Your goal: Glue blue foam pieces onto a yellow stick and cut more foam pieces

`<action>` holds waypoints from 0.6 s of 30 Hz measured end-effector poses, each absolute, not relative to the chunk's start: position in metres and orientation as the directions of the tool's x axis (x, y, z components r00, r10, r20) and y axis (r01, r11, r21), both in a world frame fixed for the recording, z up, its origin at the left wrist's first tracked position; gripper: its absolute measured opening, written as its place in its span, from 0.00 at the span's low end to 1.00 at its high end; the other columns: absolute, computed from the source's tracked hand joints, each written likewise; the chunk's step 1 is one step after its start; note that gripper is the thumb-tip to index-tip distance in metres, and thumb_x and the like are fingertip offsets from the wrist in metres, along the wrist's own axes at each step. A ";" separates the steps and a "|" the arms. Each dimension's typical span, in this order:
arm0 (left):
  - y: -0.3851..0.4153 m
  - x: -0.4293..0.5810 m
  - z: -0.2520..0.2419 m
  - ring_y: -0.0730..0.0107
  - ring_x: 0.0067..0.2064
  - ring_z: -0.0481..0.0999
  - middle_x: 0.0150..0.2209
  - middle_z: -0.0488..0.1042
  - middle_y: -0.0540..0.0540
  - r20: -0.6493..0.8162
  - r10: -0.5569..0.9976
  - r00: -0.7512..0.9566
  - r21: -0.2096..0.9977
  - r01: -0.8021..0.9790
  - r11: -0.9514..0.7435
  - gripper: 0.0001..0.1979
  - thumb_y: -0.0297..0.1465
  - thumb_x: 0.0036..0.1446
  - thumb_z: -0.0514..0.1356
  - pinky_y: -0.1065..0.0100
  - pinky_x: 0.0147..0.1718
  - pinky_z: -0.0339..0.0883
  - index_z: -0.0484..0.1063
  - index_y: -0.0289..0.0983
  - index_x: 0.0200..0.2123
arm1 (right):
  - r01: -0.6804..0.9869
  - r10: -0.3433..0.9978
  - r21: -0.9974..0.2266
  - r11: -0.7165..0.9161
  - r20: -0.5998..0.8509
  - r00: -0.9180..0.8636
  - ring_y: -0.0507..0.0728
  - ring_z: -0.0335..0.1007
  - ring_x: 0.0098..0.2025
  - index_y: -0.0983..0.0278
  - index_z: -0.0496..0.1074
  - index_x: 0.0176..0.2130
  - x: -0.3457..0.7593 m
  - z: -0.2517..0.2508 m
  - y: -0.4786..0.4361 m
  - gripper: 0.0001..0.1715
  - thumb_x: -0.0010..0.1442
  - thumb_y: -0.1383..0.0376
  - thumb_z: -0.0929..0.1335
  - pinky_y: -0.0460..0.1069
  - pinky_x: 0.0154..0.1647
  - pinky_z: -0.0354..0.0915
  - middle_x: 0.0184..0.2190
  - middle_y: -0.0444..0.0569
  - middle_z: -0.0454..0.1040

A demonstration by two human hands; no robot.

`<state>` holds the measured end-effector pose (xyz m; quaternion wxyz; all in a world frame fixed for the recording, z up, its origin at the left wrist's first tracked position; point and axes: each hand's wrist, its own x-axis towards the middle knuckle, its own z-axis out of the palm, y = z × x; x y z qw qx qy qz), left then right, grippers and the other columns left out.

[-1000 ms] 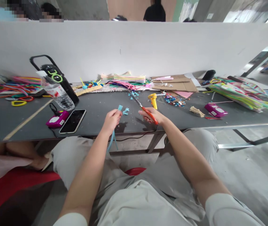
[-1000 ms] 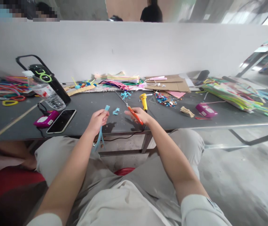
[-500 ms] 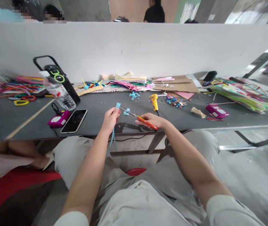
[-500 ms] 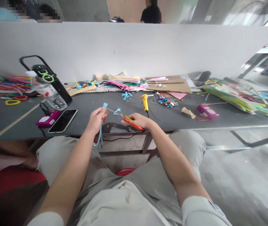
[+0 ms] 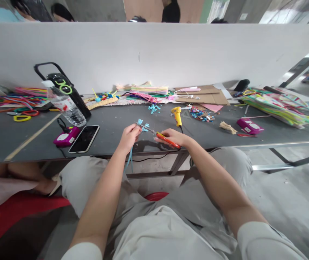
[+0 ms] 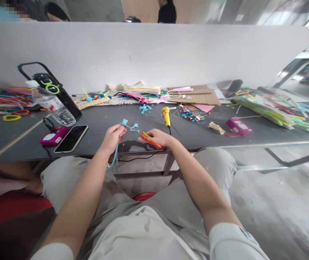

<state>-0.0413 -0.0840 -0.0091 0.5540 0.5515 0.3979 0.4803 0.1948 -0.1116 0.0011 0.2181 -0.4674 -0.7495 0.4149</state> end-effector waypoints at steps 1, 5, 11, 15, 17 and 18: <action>-0.084 -0.041 -0.009 0.81 0.17 0.51 0.19 0.53 0.56 0.084 0.970 0.227 0.994 -0.091 -0.065 0.13 0.39 0.58 0.62 0.74 0.18 0.43 0.68 0.36 0.27 | 0.517 0.883 -0.829 0.212 -0.063 -0.464 0.49 0.55 0.20 0.62 0.62 0.23 0.194 0.001 -0.112 0.33 0.53 0.39 0.71 0.47 0.20 0.50 0.19 0.41 0.60; -0.084 -0.041 -0.009 0.81 0.17 0.50 0.19 0.52 0.56 0.070 0.970 0.235 0.996 -0.077 -0.053 0.13 0.39 0.58 0.62 0.74 0.18 0.42 0.68 0.37 0.27 | 0.521 0.888 -0.830 0.198 -0.074 -0.455 0.49 0.56 0.19 0.62 0.62 0.23 0.193 0.003 -0.114 0.32 0.53 0.39 0.70 0.47 0.20 0.50 0.19 0.41 0.61; -0.084 -0.043 -0.008 0.82 0.17 0.50 0.18 0.52 0.56 0.050 0.967 0.249 0.996 -0.082 -0.030 0.12 0.37 0.57 0.62 0.75 0.17 0.42 0.68 0.36 0.26 | 0.576 0.888 -0.791 0.205 -0.098 -0.450 0.51 0.59 0.19 0.62 0.62 0.23 0.193 0.008 -0.115 0.33 0.53 0.38 0.69 0.48 0.22 0.54 0.19 0.43 0.65; -0.081 -0.045 -0.006 0.83 0.15 0.50 0.18 0.51 0.57 -0.049 0.962 0.269 0.995 -0.067 0.070 0.10 0.33 0.55 0.62 0.76 0.15 0.40 0.67 0.35 0.26 | 0.679 0.850 -0.709 0.188 -0.229 -0.475 0.52 0.63 0.20 0.63 0.63 0.22 0.194 0.014 -0.110 0.34 0.54 0.37 0.68 0.49 0.24 0.58 0.18 0.45 0.67; -0.077 -0.045 -0.006 0.84 0.15 0.49 0.17 0.51 0.58 -0.131 0.950 0.284 0.986 -0.062 0.155 0.08 0.29 0.54 0.61 0.76 0.14 0.39 0.67 0.34 0.25 | 0.738 0.834 -0.658 0.148 -0.318 -0.450 0.53 0.64 0.20 0.63 0.64 0.22 0.192 0.018 -0.104 0.34 0.55 0.37 0.66 0.49 0.24 0.58 0.17 0.47 0.69; -0.075 -0.045 -0.006 0.84 0.14 0.49 0.17 0.51 0.58 -0.179 0.940 0.291 0.976 -0.069 0.208 0.07 0.28 0.53 0.60 0.77 0.14 0.39 0.67 0.34 0.25 | 0.760 0.828 -0.638 0.125 -0.355 -0.434 0.53 0.64 0.20 0.63 0.64 0.22 0.190 0.020 -0.101 0.34 0.56 0.37 0.66 0.49 0.24 0.59 0.18 0.47 0.69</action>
